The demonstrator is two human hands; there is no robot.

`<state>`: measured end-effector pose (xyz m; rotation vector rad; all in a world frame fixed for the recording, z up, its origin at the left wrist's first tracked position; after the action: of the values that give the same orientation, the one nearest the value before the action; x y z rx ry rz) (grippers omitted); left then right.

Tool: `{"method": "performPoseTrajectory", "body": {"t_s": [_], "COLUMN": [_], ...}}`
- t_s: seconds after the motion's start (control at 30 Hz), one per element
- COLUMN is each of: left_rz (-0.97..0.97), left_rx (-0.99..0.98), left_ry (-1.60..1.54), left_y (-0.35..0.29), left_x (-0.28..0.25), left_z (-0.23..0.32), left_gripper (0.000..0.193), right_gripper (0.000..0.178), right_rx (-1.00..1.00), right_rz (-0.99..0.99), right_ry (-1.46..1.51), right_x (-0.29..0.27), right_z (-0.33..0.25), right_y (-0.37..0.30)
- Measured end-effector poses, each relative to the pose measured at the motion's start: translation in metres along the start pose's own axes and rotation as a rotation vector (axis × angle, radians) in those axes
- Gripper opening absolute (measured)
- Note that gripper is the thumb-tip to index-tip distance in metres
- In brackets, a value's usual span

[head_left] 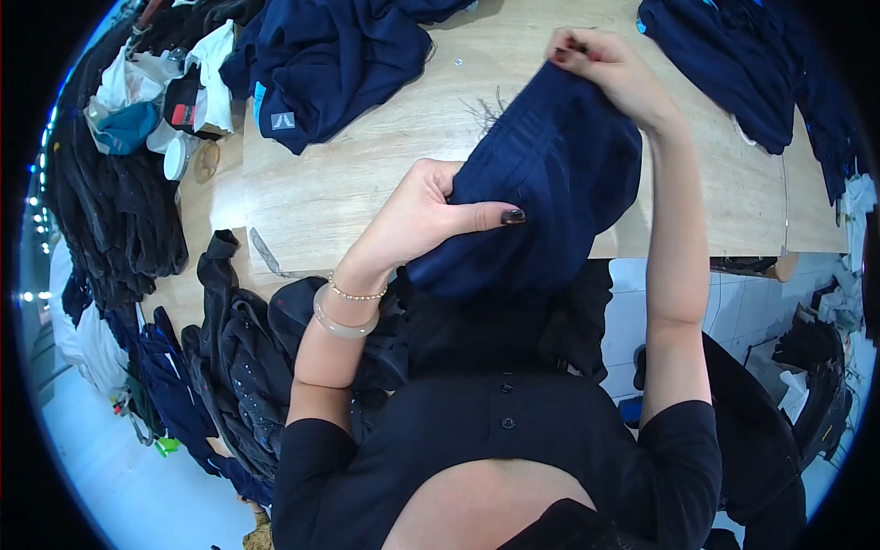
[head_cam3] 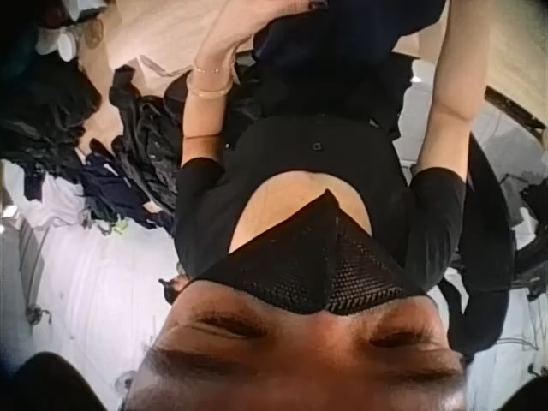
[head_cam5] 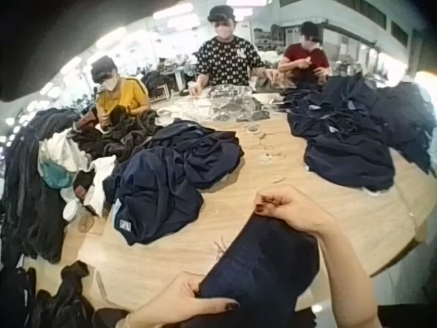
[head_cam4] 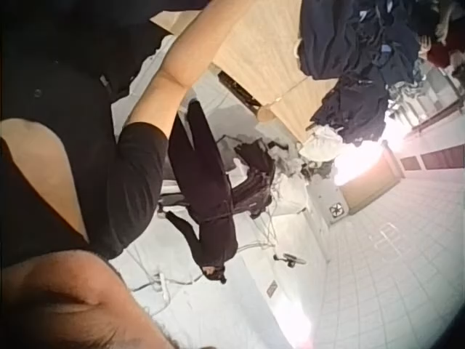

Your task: Trimming loose threads from navy blue garments using small thread snips.

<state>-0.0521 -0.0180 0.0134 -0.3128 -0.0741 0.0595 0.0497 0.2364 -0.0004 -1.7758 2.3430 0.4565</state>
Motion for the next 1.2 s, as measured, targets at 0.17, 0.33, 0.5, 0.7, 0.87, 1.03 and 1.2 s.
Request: {"method": "performPoseTrajectory", "body": {"t_s": [0.17, 0.33, 0.5, 0.7, 0.87, 1.03, 1.2], "left_rz": [0.171, 0.226, 0.213, 0.229, 0.270, 0.316, 0.330], "left_rx": [0.133, 0.128, 0.053, 0.035, 0.067, 0.056, 0.069], "left_ry": [-0.245, -0.494, -0.752, -0.748, -0.733, -0.665, -0.646], "left_y": [0.006, 0.012, 0.014, 0.016, 0.014, 0.014, 0.013], "left_x": [0.008, 0.012, 0.017, 0.024, 0.026, 0.029, 0.030], "left_z": [-0.012, -0.016, -0.008, -0.007, -0.013, -0.012, -0.010], "left_gripper": [0.016, 0.019, 0.021, 0.019, 0.017, 0.016, 0.016], "right_gripper": [0.014, 0.022, 0.028, 0.025, 0.019, 0.024, 0.028], "right_rx": [0.022, 0.102, 0.244, 0.271, 0.095, 0.006, -0.110], "right_rz": [0.037, 0.489, 0.549, 0.535, 0.634, 0.664, 0.645], "right_ry": [-0.104, -0.188, 0.017, 0.135, 0.189, -0.304, -0.379], "right_x": [0.045, 0.052, 0.070, 0.080, 0.090, 0.089, 0.092], "right_z": [0.031, -0.007, -0.040, -0.049, -0.051, -0.059, -0.063], "right_y": [0.013, -0.028, -0.075, -0.103, -0.108, -0.106, -0.101]}}
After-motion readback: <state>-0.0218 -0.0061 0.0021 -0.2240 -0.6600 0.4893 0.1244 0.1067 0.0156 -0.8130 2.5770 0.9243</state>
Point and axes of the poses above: each hand's wrist, its own y-axis towards the middle knuckle, its own x-axis out of the palm, z = x × y, the point moved 1 cm from there along y, towards the middle knuckle, and after that the axes turned 6 degrees about y, right-handed, at the moved point
